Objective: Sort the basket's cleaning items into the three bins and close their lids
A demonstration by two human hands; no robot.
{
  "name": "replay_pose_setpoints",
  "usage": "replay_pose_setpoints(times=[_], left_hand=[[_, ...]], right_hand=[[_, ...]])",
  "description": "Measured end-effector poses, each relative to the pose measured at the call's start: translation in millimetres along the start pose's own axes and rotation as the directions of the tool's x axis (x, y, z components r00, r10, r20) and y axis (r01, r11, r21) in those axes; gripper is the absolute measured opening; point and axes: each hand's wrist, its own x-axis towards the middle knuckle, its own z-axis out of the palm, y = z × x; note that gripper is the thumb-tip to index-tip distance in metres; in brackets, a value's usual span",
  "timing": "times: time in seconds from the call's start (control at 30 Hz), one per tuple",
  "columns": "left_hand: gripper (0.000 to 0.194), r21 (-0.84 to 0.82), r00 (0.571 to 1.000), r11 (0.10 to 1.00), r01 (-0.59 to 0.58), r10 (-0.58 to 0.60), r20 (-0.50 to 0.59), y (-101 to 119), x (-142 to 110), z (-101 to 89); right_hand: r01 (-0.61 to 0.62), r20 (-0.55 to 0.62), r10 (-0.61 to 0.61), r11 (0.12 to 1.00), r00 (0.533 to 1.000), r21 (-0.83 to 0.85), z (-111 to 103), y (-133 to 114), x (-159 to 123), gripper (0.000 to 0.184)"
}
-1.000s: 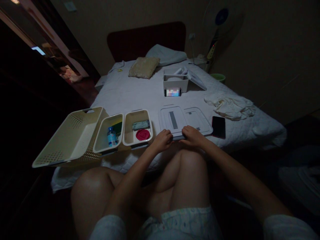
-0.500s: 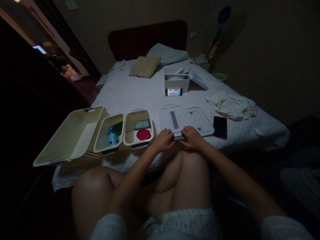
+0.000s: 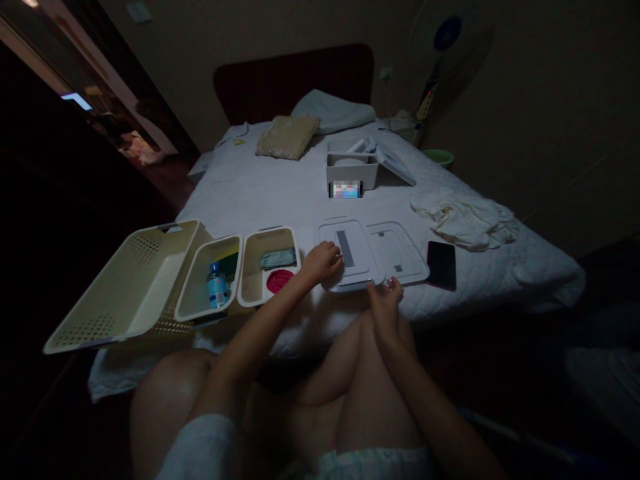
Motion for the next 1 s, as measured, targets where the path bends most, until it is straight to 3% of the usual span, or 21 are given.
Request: replay_pose_setpoints(times=[0.1,0.2,0.37,0.57,0.73,1.0], left_hand=[[0.022,0.024,0.993,0.995,0.092,-0.09,-0.075,-16.3,32.3,-3.2],[0.027,0.021,0.973,0.979,0.202,-0.199,-0.116,-31.1,63.0,0.8],[0.036,0.051,0.945,0.944,0.326,-0.324,-0.032,-53.2,104.1,14.8],[0.055,0.0,0.905,0.914,0.407,-0.403,0.133,-75.1,136.2,25.8],[0.069,0.046,0.872,0.914,0.403,-0.399,0.283,-81.2,145.7,32.1],[0.072,0.084,0.847,0.879,0.468,-0.474,0.24,-84.9,139.4,34.4]], right_hand=[[-0.239,0.059,0.232,0.951,0.971,0.197,9.4,1.8,-2.2,0.069],[-0.386,0.144,0.359,0.876,0.922,0.29,13.9,-4.1,-1.9,0.066],[-0.53,0.237,0.475,0.787,0.847,0.316,13.2,-15.8,-1.2,0.066],[-0.625,0.351,0.521,0.698,0.778,0.35,16.1,-22.8,-0.1,0.076],[-0.59,0.367,0.464,0.679,0.806,0.437,19.2,-22.9,-0.4,0.076],[-0.582,0.388,0.437,0.666,0.812,0.467,18.7,-21.9,2.3,0.076]])
